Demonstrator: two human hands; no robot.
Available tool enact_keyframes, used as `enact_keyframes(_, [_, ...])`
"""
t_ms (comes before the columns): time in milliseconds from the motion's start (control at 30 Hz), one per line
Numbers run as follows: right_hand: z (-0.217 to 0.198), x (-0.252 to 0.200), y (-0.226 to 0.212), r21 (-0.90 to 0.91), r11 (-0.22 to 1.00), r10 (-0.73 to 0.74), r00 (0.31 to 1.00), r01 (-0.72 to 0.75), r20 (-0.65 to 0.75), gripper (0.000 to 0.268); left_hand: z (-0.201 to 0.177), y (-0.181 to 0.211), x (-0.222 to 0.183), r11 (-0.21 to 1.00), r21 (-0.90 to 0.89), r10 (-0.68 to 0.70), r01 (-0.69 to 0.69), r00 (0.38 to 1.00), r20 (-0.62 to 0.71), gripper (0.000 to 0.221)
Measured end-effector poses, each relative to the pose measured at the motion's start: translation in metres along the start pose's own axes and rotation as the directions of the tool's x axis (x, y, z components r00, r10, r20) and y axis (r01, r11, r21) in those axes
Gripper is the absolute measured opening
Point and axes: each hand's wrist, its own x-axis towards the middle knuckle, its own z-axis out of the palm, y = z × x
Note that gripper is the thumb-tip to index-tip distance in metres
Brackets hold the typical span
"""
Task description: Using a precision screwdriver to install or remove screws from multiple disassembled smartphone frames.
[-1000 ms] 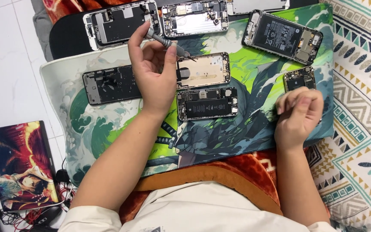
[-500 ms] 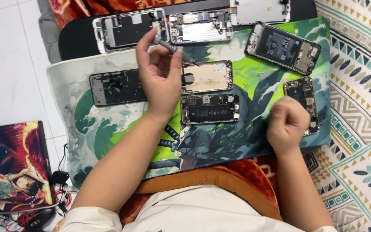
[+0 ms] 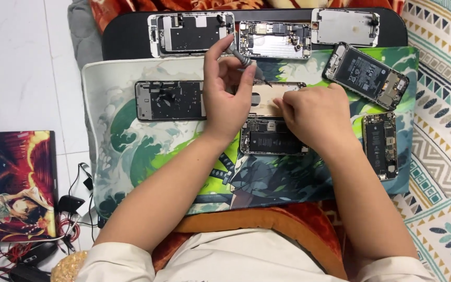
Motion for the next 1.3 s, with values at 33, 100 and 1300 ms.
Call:
enact_keyframes(33, [0.001,0.001,0.0,-0.002,1.0,-0.003,1.0,0.003,0.001,0.037,0.0,0.0,0.0,1.0,-0.001,0.0,0.0,1.0,-0.004,0.057])
enact_keyframes(100, [0.004,0.002,0.001,-0.001,1.0,0.017,0.997,-0.017,0.073,0.04,0.0,0.001,-0.001,1.0,-0.009,-0.01,0.01,1.0,0.002,0.058])
enact_keyframes(1300, [0.02,0.002,-0.006,-0.031,1.0,-0.007,0.999,0.006,-0.052,0.044,0.0,0.001,-0.001,1.0,-0.015,-0.027,0.027,1.0,-0.001,0.058])
